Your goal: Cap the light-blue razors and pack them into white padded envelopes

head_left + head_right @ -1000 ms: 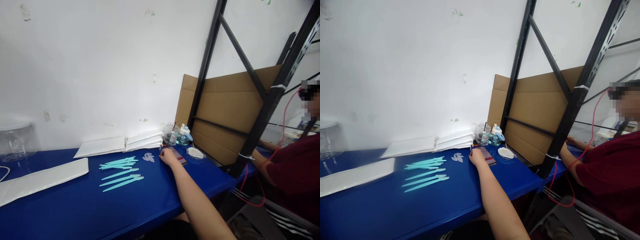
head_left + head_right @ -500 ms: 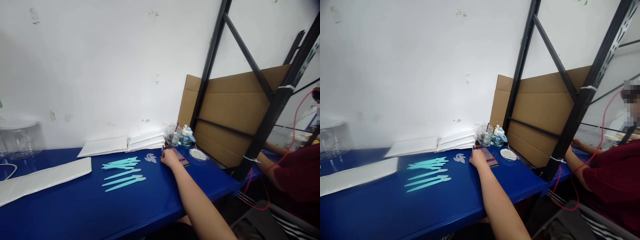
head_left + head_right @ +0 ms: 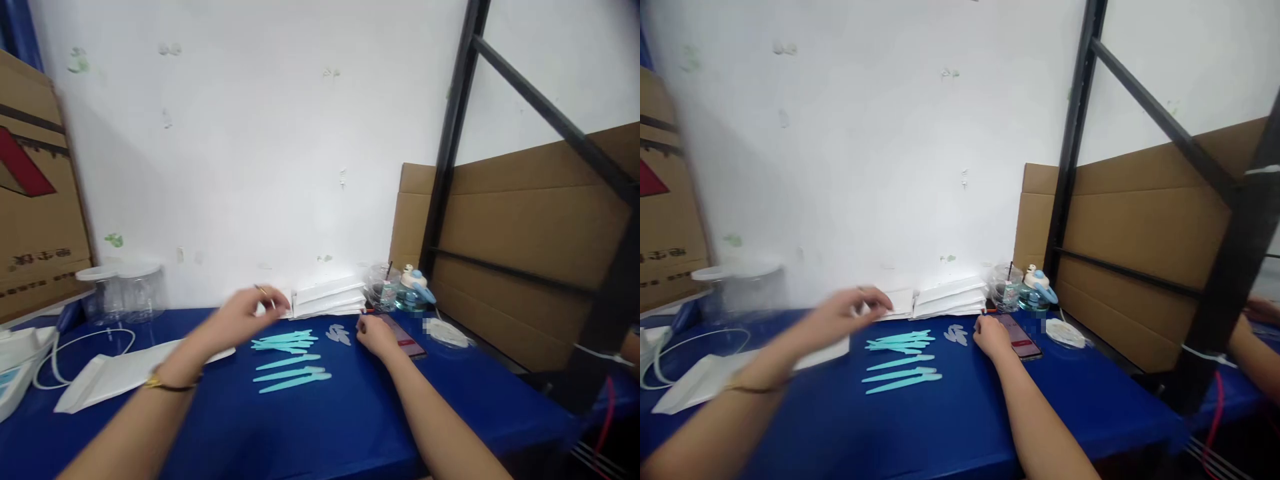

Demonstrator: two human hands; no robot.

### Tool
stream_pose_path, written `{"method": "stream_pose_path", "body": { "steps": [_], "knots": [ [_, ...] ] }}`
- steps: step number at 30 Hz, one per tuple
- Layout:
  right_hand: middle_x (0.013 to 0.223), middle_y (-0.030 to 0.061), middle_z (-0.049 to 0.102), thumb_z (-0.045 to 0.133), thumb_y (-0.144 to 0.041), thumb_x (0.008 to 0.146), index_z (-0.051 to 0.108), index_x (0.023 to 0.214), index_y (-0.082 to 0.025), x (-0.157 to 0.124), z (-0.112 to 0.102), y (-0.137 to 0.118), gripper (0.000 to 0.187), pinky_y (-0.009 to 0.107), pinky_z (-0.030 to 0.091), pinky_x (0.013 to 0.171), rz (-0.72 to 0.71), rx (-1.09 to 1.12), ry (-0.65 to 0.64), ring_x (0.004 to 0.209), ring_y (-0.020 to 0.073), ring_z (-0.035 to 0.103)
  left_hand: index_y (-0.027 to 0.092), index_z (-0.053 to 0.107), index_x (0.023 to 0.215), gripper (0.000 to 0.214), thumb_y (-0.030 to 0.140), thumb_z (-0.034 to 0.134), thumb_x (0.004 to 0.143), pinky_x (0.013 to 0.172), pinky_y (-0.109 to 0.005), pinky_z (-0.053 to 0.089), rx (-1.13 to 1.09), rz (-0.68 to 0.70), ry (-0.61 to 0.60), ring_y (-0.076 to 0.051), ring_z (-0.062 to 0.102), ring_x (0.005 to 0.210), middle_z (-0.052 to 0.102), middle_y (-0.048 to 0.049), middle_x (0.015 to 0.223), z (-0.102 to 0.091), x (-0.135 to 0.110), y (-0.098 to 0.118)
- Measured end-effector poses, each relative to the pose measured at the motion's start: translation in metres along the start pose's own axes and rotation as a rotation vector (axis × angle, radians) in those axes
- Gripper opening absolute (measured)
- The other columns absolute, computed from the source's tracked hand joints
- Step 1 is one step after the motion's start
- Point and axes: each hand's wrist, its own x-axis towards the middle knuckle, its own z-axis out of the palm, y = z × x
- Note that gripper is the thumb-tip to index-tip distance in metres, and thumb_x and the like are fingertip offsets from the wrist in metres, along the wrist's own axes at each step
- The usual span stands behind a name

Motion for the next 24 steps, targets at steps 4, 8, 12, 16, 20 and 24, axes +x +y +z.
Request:
{"method": "stream_pose_path", "body": {
  "steps": [4,8,12,16,20,24],
  "knots": [
    [0.068,0.0008,0.063,0.049,-0.014,0.075,0.059,0.079,-0.019,0.002,0.005,-0.002,0.011,0.022,0.040,0.059,-0.108,0.174,0.006,0.063,0.0141,0.058,0.025,0.067,0.099,0.023,0.021,0.057,0.079,0.074,-0.028,0.045,0.247,0.007,-0.188,-0.019,0.059,0.087,0.065,-0.0020,0.101,0.059,0.000,-0.033],
    [0.063,-0.0028,0.058,0.048,-0.025,0.080,0.059,0.087,-0.020,0.001,0.012,-0.010,0.014,0.021,0.041,0.054,-0.203,0.323,-0.037,0.054,0.0123,0.055,0.031,0.065,0.103,0.024,0.025,0.057,0.081,0.073,-0.030,0.041,0.412,0.080,-0.182,-0.021,0.056,0.091,0.064,-0.0012,0.102,0.095,-0.002,-0.058],
    [0.067,0.0000,0.060,0.052,-0.033,0.080,0.062,0.087,-0.017,-0.001,0.007,-0.031,0.021,0.022,0.043,0.053,-0.266,0.627,-0.171,0.055,0.0128,0.057,0.029,0.065,0.100,0.018,0.028,0.055,0.084,0.073,-0.030,0.038,0.448,0.113,-0.161,-0.021,0.055,0.091,0.065,-0.0023,0.095,0.099,0.000,-0.063],
    [0.063,-0.0005,0.061,0.057,-0.029,0.078,0.065,0.082,-0.017,0.003,-0.002,-0.060,0.014,0.021,0.041,0.053,-0.352,0.649,-0.279,0.057,0.0134,0.057,0.025,0.064,0.094,0.015,0.026,0.051,0.087,0.073,-0.031,0.037,0.447,0.146,-0.161,-0.020,0.057,0.085,0.065,-0.0029,0.090,0.103,0.005,-0.067],
    [0.059,-0.0023,0.058,0.060,-0.024,0.076,0.066,0.077,-0.018,0.007,0.005,-0.082,0.008,0.020,0.039,0.051,-0.364,0.624,-0.252,0.054,0.0117,0.054,0.022,0.063,0.088,0.015,0.023,0.049,0.086,0.072,-0.030,0.036,0.371,0.112,-0.128,-0.019,0.058,0.081,0.064,-0.0024,0.087,0.106,0.006,-0.072],
    [0.062,-0.0030,0.054,0.052,-0.029,0.083,0.062,0.085,-0.018,-0.001,0.019,-0.091,0.015,0.020,0.039,0.051,-0.314,0.665,-0.145,0.051,0.0103,0.051,0.021,0.060,0.084,0.019,0.027,0.043,0.088,0.072,-0.027,0.037,0.134,0.024,-0.028,-0.017,0.057,0.081,0.063,-0.0024,0.086,0.100,0.005,-0.073]
  ]
}}
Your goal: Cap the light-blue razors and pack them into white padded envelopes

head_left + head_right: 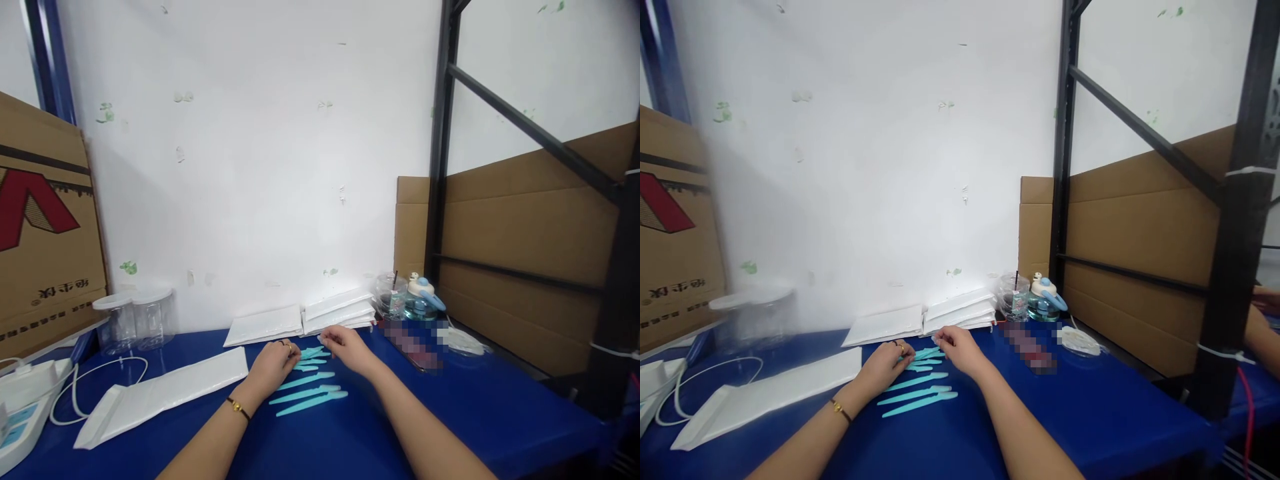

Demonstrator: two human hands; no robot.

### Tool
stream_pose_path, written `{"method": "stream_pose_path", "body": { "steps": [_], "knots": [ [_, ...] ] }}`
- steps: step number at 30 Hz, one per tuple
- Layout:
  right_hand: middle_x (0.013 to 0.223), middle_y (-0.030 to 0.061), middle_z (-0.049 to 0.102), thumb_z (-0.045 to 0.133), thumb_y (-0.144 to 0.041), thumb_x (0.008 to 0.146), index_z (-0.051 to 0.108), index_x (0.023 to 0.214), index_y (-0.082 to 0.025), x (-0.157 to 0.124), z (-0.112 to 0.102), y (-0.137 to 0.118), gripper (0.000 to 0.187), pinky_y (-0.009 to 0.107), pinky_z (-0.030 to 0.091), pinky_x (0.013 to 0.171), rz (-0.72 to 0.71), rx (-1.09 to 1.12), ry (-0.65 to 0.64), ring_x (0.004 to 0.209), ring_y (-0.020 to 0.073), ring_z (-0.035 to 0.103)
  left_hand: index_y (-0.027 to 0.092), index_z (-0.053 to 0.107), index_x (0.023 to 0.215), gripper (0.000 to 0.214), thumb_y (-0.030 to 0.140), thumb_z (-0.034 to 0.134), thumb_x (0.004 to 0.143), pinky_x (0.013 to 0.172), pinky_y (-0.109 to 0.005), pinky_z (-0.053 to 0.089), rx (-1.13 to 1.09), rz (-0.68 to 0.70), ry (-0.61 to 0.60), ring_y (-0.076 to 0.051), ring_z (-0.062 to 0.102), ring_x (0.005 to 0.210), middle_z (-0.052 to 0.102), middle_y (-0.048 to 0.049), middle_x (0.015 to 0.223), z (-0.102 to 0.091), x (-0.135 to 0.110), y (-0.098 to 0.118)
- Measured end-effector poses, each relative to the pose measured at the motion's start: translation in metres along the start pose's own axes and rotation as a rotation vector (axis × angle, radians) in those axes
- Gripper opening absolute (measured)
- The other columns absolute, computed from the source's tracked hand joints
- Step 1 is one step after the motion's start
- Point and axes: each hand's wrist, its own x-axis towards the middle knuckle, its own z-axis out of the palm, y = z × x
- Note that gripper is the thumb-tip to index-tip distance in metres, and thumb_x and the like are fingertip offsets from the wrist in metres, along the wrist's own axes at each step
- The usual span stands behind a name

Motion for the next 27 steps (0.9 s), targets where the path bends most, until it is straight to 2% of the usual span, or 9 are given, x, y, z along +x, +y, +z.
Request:
{"method": "stream_pose_path", "body": {
  "steps": [4,10,14,22,27],
  "knots": [
    [0.060,-0.0045,0.051,0.051,-0.036,0.084,0.061,0.090,-0.020,-0.010,0.004,-0.005,0.020,0.022,0.039,0.051,-0.015,0.107,0.148,0.049,0.0104,0.050,0.020,0.054,0.090,0.028,0.035,0.030,0.092,0.064,-0.025,0.038,-0.277,-0.139,0.047,-0.015,0.054,0.066,0.059,0.0007,0.070,-0.007,-0.004,0.002],
    [0.058,-0.0006,0.059,0.065,-0.041,0.073,0.068,0.087,-0.016,-0.017,0.004,-0.024,0.029,0.024,0.040,0.053,0.047,0.422,0.304,0.054,0.0127,0.052,0.020,0.057,0.086,0.036,0.044,0.031,0.091,0.070,-0.025,0.038,-0.305,-0.073,-0.010,-0.016,0.053,0.076,0.059,-0.0009,0.080,-0.018,-0.010,0.011],
    [0.062,0.0010,0.063,0.069,-0.037,0.070,0.068,0.087,-0.015,-0.021,0.003,-0.030,0.027,0.025,0.042,0.060,0.043,0.572,0.304,0.059,0.0130,0.056,0.020,0.058,0.084,0.032,0.038,0.032,0.091,0.069,-0.025,0.037,-0.229,-0.059,-0.041,-0.017,0.053,0.075,0.057,-0.0004,0.076,-0.026,-0.013,0.019],
    [0.061,-0.0010,0.061,0.072,-0.041,0.067,0.063,0.080,-0.015,-0.020,0.010,-0.027,0.030,0.025,0.044,0.057,0.017,0.488,0.184,0.056,0.0125,0.057,0.021,0.059,0.084,0.023,0.026,0.037,0.087,0.069,-0.024,0.037,-0.157,-0.028,-0.100,-0.016,0.053,0.076,0.059,-0.0005,0.081,-0.026,-0.016,0.029],
    [0.061,-0.0005,0.060,0.070,-0.043,0.068,0.062,0.081,-0.016,-0.020,0.009,-0.029,0.031,0.026,0.044,0.057,0.019,0.462,0.206,0.057,0.0136,0.057,0.021,0.059,0.084,0.023,0.026,0.037,0.087,0.070,-0.024,0.038,-0.148,-0.018,-0.102,-0.016,0.054,0.078,0.060,-0.0005,0.082,-0.025,-0.016,0.029]
  ]
}}
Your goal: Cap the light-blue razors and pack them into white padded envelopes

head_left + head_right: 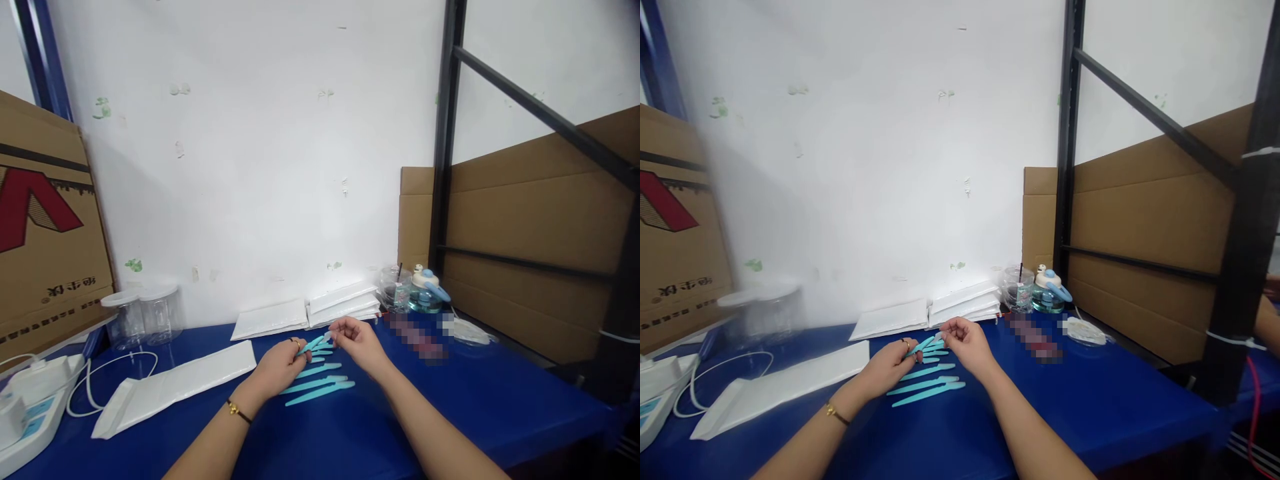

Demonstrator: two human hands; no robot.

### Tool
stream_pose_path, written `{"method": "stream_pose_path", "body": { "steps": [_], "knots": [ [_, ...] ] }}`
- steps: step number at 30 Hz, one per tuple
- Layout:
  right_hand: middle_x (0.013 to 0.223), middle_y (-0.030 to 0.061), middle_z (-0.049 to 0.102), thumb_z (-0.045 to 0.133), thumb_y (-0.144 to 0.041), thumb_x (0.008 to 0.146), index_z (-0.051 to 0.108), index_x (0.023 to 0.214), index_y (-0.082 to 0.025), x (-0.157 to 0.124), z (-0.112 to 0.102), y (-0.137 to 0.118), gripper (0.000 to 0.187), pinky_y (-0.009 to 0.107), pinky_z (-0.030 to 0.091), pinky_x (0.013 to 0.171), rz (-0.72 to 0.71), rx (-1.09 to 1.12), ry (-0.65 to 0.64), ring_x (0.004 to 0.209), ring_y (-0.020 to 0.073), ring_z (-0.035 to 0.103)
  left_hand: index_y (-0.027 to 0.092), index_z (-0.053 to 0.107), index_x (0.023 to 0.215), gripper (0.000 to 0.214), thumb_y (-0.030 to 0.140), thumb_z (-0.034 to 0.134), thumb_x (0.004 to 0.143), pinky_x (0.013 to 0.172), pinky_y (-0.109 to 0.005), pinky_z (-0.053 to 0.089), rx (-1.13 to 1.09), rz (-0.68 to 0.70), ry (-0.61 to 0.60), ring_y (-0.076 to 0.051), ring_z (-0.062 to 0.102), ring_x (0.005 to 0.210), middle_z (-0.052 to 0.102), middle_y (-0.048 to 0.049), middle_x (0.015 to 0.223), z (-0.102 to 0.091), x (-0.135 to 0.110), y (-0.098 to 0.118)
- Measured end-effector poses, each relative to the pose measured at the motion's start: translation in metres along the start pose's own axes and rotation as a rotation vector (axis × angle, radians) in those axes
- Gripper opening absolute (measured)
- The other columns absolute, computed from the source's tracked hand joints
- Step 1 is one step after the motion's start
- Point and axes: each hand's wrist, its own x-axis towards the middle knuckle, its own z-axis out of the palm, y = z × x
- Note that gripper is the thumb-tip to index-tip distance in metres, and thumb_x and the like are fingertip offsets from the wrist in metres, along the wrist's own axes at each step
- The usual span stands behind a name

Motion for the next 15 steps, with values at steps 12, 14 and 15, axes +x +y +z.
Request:
{"method": "stream_pose_path", "body": {
  "steps": [12,14,15],
  "knots": [
    [0.060,-0.0011,0.061,0.073,-0.040,0.064,0.064,0.078,-0.015,-0.0030,0.0089,0.0032,0.030,0.024,0.044,0.053,0.074,0.039,-0.139,0.053,0.0121,0.057,0.022,0.059,0.086,0.024,0.016,0.036,0.081,0.074,-0.024,0.039,-0.005,0.033,-0.033,-0.016,0.053,0.082,0.058,-0.0011,0.087,0.0022,-0.0028,0.0038],
    [0.057,-0.0016,0.061,0.074,-0.039,0.063,0.064,0.077,-0.014,-0.0039,0.0058,0.0031,0.030,0.023,0.043,0.051,0.117,0.024,-0.167,0.050,0.0117,0.056,0.021,0.060,0.090,0.025,0.016,0.037,0.081,0.076,-0.025,0.040,-0.032,0.050,-0.056,-0.016,0.053,0.083,0.058,-0.0017,0.089,0.0026,-0.0039,0.0044],
    [0.056,-0.0021,0.060,0.074,-0.038,0.062,0.064,0.076,-0.014,-0.0042,0.0029,0.0034,0.030,0.023,0.042,0.050,0.139,0.007,-0.185,0.049,0.0113,0.056,0.021,0.059,0.094,0.025,0.017,0.038,0.081,0.076,-0.025,0.040,-0.044,0.054,-0.061,-0.016,0.053,0.083,0.057,-0.0020,0.091,0.0027,-0.0042,0.0038]
  ]
}}
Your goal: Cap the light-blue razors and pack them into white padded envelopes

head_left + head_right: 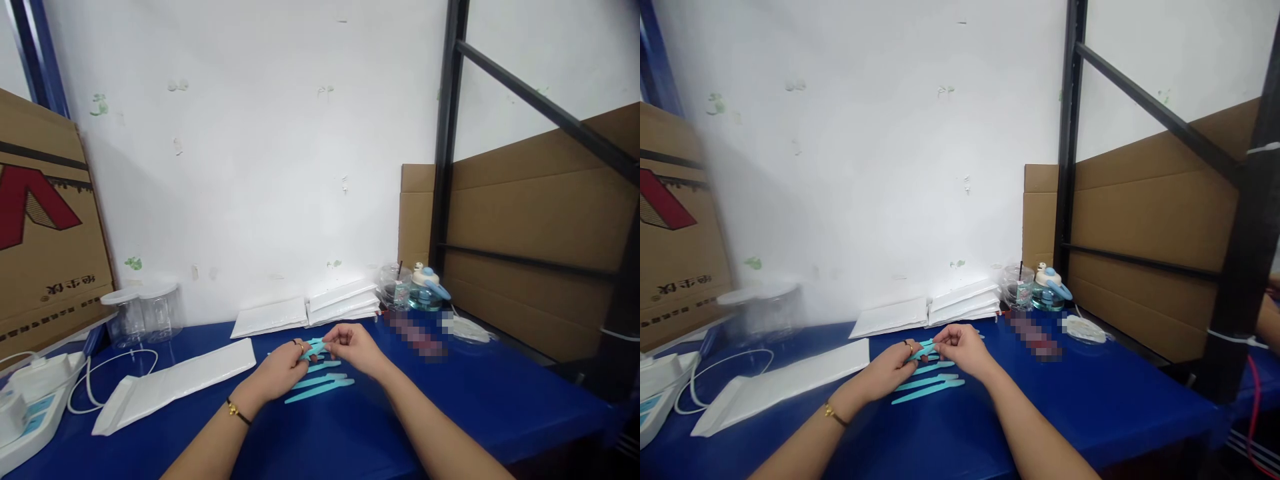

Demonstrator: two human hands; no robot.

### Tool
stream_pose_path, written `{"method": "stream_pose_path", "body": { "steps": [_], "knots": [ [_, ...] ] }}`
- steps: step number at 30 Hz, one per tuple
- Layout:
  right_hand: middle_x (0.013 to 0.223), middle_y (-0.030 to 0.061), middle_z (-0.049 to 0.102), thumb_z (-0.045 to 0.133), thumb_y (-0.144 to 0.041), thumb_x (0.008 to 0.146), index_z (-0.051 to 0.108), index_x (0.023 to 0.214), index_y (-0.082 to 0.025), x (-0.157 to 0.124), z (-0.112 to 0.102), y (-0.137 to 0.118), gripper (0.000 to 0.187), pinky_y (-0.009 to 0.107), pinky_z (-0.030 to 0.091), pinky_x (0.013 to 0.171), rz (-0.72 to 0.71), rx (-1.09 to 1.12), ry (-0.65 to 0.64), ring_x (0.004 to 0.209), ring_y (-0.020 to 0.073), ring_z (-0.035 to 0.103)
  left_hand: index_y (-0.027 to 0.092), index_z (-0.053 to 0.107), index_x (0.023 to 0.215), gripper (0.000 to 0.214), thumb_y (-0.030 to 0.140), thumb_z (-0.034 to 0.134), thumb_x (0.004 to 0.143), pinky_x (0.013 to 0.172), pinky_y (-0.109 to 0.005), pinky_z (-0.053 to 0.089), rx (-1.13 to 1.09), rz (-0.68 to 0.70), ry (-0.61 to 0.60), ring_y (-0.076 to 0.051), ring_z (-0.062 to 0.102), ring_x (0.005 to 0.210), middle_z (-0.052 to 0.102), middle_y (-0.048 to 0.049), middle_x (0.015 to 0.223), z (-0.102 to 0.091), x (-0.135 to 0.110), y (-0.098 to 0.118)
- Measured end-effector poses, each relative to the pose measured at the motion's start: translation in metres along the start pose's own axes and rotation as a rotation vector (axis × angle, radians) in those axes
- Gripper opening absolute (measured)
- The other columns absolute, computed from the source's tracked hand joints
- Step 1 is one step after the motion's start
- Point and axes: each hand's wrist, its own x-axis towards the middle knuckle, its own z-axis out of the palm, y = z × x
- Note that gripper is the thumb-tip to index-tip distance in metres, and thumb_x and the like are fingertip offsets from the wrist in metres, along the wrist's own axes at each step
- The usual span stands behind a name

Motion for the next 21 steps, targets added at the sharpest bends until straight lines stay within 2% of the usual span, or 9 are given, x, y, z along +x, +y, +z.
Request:
{"method": "stream_pose_path", "body": {
  "steps": [3,5,9,12,15,21],
  "knots": [
    [0.055,-0.0014,0.062,0.073,-0.034,0.062,0.066,0.076,-0.013,-0.002,-0.014,0.004,0.026,0.021,0.041,0.047,0.096,-0.097,-0.104,0.047,0.0109,0.056,0.022,0.058,0.102,0.027,0.020,0.039,0.083,0.077,-0.026,0.041,0.012,-0.010,0.019,-0.016,0.053,0.085,0.057,-0.0028,0.096,0.000,0.000,-0.007],
    [0.059,0.0000,0.065,0.070,-0.033,0.065,0.068,0.077,-0.014,-0.001,-0.029,0.009,0.023,0.021,0.041,0.045,0.134,-0.291,-0.094,0.047,0.0113,0.057,0.023,0.059,0.102,0.027,0.020,0.038,0.085,0.078,-0.027,0.041,0.077,-0.022,0.039,-0.017,0.053,0.087,0.057,-0.0032,0.097,0.001,0.001,-0.015],
    [0.064,0.0036,0.068,0.058,-0.023,0.073,0.069,0.075,-0.016,0.004,-0.065,0.022,0.013,0.024,0.044,0.054,0.108,-0.701,0.218,0.054,0.0142,0.060,0.024,0.062,0.100,0.023,0.021,0.046,0.084,0.079,-0.029,0.040,0.241,-0.043,0.008,-0.020,0.053,0.096,0.059,-0.0040,0.103,0.005,0.006,-0.032],
    [0.066,0.0053,0.068,0.058,-0.013,0.069,0.068,0.066,-0.017,0.008,-0.082,0.031,0.012,0.026,0.043,0.062,0.108,-0.817,0.315,0.065,0.0173,0.061,0.025,0.063,0.099,0.021,0.023,0.050,0.083,0.079,-0.029,0.039,0.305,-0.061,-0.013,-0.021,0.054,0.096,0.061,-0.0032,0.101,0.009,0.010,-0.038],
    [0.067,0.0048,0.068,0.058,-0.010,0.068,0.069,0.067,-0.018,0.010,-0.082,0.038,0.013,0.025,0.042,0.063,0.104,-0.900,0.296,0.066,0.0174,0.061,0.022,0.063,0.090,0.015,0.024,0.050,0.083,0.075,-0.028,0.039,0.341,-0.071,-0.012,-0.020,0.055,0.090,0.063,-0.0027,0.090,0.011,0.013,-0.038],
    [0.087,0.0077,0.065,0.063,-0.018,0.070,0.069,0.072,-0.018,0.014,-0.057,0.040,0.006,0.027,0.041,0.069,0.049,-1.013,0.181,0.080,0.0202,0.060,0.019,0.060,0.077,0.021,0.021,0.041,0.087,0.070,-0.029,0.036,0.423,-0.050,-0.006,-0.019,0.057,0.079,0.064,-0.0047,0.081,0.009,0.014,-0.031]
  ]
}}
